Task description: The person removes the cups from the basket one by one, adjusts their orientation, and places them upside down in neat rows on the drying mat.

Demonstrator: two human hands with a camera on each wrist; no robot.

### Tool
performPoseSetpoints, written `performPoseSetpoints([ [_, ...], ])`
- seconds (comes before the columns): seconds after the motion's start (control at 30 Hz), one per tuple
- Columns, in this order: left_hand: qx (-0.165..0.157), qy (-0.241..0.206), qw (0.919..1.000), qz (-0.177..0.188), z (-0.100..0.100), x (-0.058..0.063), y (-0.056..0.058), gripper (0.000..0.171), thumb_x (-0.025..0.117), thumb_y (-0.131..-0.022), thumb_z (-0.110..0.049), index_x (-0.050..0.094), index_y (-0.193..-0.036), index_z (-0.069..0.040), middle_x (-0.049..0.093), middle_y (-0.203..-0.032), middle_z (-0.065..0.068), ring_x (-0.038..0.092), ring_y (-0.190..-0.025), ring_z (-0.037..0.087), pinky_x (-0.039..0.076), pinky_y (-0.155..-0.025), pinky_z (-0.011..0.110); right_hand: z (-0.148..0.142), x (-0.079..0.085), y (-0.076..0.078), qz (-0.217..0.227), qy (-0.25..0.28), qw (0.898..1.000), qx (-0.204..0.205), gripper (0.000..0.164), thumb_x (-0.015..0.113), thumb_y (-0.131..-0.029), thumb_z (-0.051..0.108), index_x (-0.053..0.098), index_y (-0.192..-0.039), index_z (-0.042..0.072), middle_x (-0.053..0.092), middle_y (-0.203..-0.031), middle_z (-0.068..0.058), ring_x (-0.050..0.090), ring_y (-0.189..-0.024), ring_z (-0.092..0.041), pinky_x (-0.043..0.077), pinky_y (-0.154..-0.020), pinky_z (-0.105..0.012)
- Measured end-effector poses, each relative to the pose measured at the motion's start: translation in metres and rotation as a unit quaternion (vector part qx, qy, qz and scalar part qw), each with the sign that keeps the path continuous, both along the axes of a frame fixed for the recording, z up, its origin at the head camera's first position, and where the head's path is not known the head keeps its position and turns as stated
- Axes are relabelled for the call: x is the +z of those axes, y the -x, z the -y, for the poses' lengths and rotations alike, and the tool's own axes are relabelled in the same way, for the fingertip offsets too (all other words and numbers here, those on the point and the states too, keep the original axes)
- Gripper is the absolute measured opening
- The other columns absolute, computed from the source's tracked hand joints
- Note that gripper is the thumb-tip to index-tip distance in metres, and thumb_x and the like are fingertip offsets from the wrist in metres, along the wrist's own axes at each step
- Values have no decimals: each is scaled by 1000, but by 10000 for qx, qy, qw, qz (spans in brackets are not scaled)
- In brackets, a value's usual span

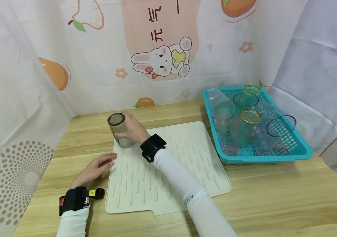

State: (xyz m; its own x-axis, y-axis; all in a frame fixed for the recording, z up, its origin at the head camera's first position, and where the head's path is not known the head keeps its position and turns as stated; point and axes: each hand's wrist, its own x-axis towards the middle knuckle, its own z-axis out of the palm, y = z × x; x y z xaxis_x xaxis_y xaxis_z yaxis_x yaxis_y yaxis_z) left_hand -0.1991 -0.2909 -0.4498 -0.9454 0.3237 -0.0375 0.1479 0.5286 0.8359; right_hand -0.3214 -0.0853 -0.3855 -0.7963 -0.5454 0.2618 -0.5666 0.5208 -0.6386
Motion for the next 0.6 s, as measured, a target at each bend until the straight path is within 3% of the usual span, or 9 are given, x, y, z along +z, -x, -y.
performPoseSetpoints([
  [0.3,3,-14,10000,-28,-3,1,-2,46,56,-99,-23,51,-133,7,40,-144,23,40,-130,39,33,-105,52,-18,20,-5,105,457,9986,-249,89,76,-85,28,19,-150,2,33,-144,-21,44,-126,-30,43,-98,-40],
  [0.6,-28,-53,9999,-85,-5,4,-3,44,57,-99,-18,50,-133,10,41,-143,24,41,-130,39,33,-105,51,-42,50,-3,-465,689,9957,-410,85,76,-85,27,25,-148,-1,41,-137,-19,45,-120,-26,42,-95,-32],
])
